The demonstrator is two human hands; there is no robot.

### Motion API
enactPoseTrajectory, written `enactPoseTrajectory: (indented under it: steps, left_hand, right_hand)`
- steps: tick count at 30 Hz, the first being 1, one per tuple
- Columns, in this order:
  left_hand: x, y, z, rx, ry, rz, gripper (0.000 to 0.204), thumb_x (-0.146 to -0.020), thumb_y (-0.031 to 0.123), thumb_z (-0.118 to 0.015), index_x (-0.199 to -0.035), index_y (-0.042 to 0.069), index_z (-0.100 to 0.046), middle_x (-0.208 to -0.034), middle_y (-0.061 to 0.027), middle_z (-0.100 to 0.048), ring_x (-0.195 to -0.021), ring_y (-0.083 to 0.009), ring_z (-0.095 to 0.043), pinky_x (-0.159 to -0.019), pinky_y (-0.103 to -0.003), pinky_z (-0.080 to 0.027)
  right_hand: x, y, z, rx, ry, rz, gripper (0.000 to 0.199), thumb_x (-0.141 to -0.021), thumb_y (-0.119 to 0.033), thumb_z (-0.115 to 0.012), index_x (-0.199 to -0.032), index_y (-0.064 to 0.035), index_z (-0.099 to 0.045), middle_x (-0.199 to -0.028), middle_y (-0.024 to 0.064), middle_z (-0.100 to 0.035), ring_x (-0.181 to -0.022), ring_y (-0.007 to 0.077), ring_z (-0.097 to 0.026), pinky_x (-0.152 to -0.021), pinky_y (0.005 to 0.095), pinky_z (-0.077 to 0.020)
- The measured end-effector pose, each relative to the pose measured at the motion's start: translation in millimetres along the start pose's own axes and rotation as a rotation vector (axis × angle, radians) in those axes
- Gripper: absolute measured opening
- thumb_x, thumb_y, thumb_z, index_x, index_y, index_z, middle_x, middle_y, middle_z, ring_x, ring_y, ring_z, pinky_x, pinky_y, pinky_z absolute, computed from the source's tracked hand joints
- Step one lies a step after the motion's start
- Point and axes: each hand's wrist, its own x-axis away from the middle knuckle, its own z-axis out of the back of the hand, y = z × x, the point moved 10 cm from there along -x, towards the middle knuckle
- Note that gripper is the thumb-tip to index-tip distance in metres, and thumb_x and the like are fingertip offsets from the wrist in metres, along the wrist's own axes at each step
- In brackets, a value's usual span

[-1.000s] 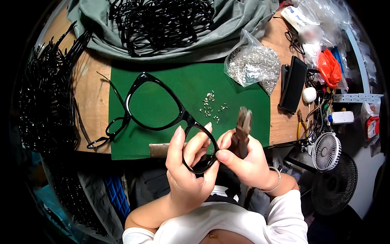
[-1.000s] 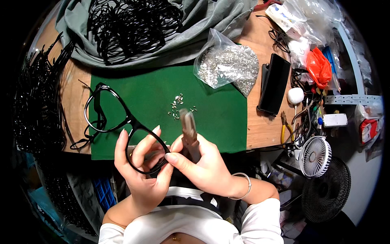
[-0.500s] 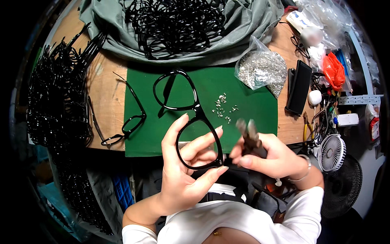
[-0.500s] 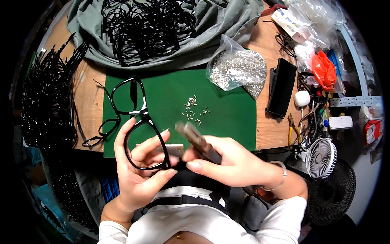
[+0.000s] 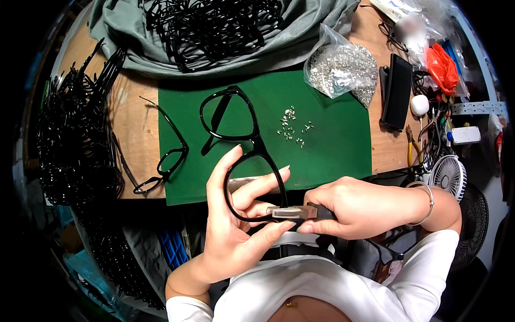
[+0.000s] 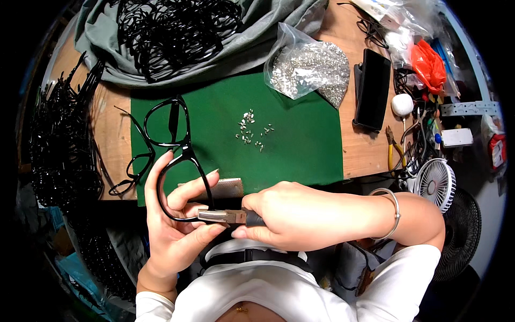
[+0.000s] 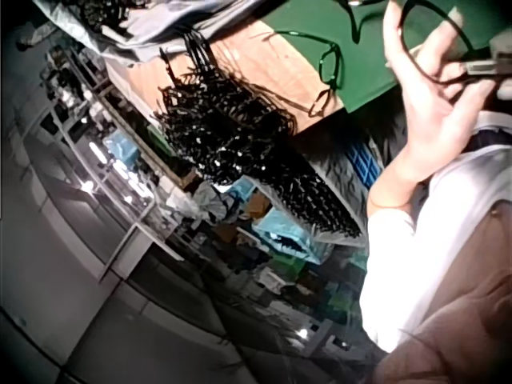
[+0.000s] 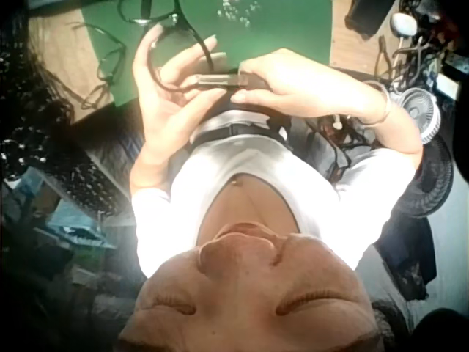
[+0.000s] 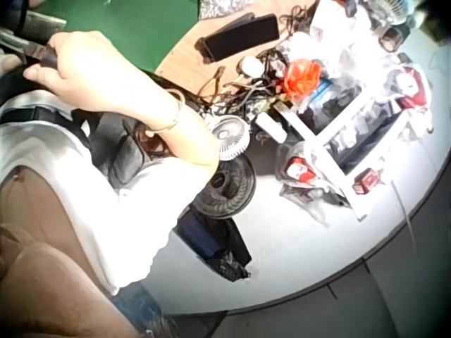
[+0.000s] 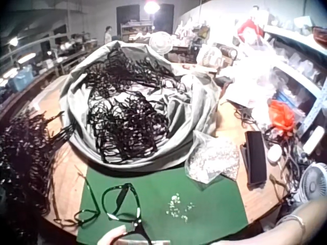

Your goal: The person repeatedly picks up black eyeglass frames from a large bin and uses pliers to remove small protrusions from the temples. The person places the finished frames on the table and continues the process with additional frames.

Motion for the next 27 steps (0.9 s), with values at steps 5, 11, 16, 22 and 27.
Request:
enactPoseTrajectory:
  steps: [5, 11, 16, 22, 27]
  left_hand:
    - [-3.1, -5.7, -3.2, -0.010, 0.004, 0.027, 0.084, -0.075, -0.011, -0.056, -0.132, 0.005, 0.004, -0.123, -0.0251, -0.040, -0.095, -0.0230, -0.057, -0.079, -0.029, -0.047]
    - [-6.0, -9.4, 3.1, -0.082, 0.072, 0.104, 0.083, -0.074, -0.011, -0.057, -0.132, 0.007, -0.001, -0.123, -0.0237, -0.041, -0.084, -0.0114, -0.057, -0.074, -0.023, -0.049]
    - [-5.8, -21.6, 2.9, -0.094, 0.028, 0.074, 0.083, -0.072, -0.010, -0.059, -0.131, 0.007, -0.004, -0.119, -0.0213, -0.044, -0.075, -0.0085, -0.054, -0.069, -0.021, -0.045]
    - [19.9, -22.3, -6.3, -0.147, -0.010, -0.128, 0.069, -0.072, -0.013, -0.051, -0.125, 0.009, -0.013, -0.103, -0.0220, -0.051, -0.072, -0.0130, -0.055, -0.070, -0.025, -0.045]
    - [25.4, -39.0, 1.1, -0.081, 0.120, 0.039, 0.077, -0.071, -0.016, -0.051, -0.130, 0.012, -0.008, -0.107, -0.0214, -0.050, -0.086, -0.0212, -0.059, -0.080, -0.033, -0.045]
  right_hand:
    - [0.9, 7.1, 2.9, 0.130, 0.123, -0.020, 0.037, -0.083, -0.030, -0.053, -0.080, 0.0064, -0.055, -0.059, 0.0205, -0.056, -0.059, 0.0358, -0.058, -0.057, 0.0397, -0.0465]
    - [0.7, 20.7, 9.6, -0.161, -0.017, 0.019, 0.045, -0.085, -0.039, -0.050, -0.095, 0.0052, -0.054, -0.072, 0.0174, -0.057, -0.068, 0.0259, -0.058, -0.062, 0.0334, -0.0448]
    - [-10.2, 69.4, 9.5, -0.359, 0.158, -0.025, 0.036, -0.082, -0.033, -0.057, -0.087, 0.0022, -0.053, -0.070, 0.0098, -0.056, -0.065, 0.0167, -0.052, -0.062, 0.0292, -0.0429]
    - [-4.0, 68.1, 67.8, 0.192, 0.669, 0.061, 0.014, -0.072, -0.010, -0.060, -0.078, -0.0001, -0.052, -0.073, 0.0173, -0.056, -0.070, 0.0348, -0.056, -0.063, 0.0390, -0.0448]
    - [-33.1, 79.7, 79.3, 0.326, 0.709, -0.016, 0.015, -0.070, -0.007, -0.058, -0.080, -0.0004, -0.050, -0.073, 0.0172, -0.053, -0.071, 0.0354, -0.054, -0.063, 0.0406, -0.0437]
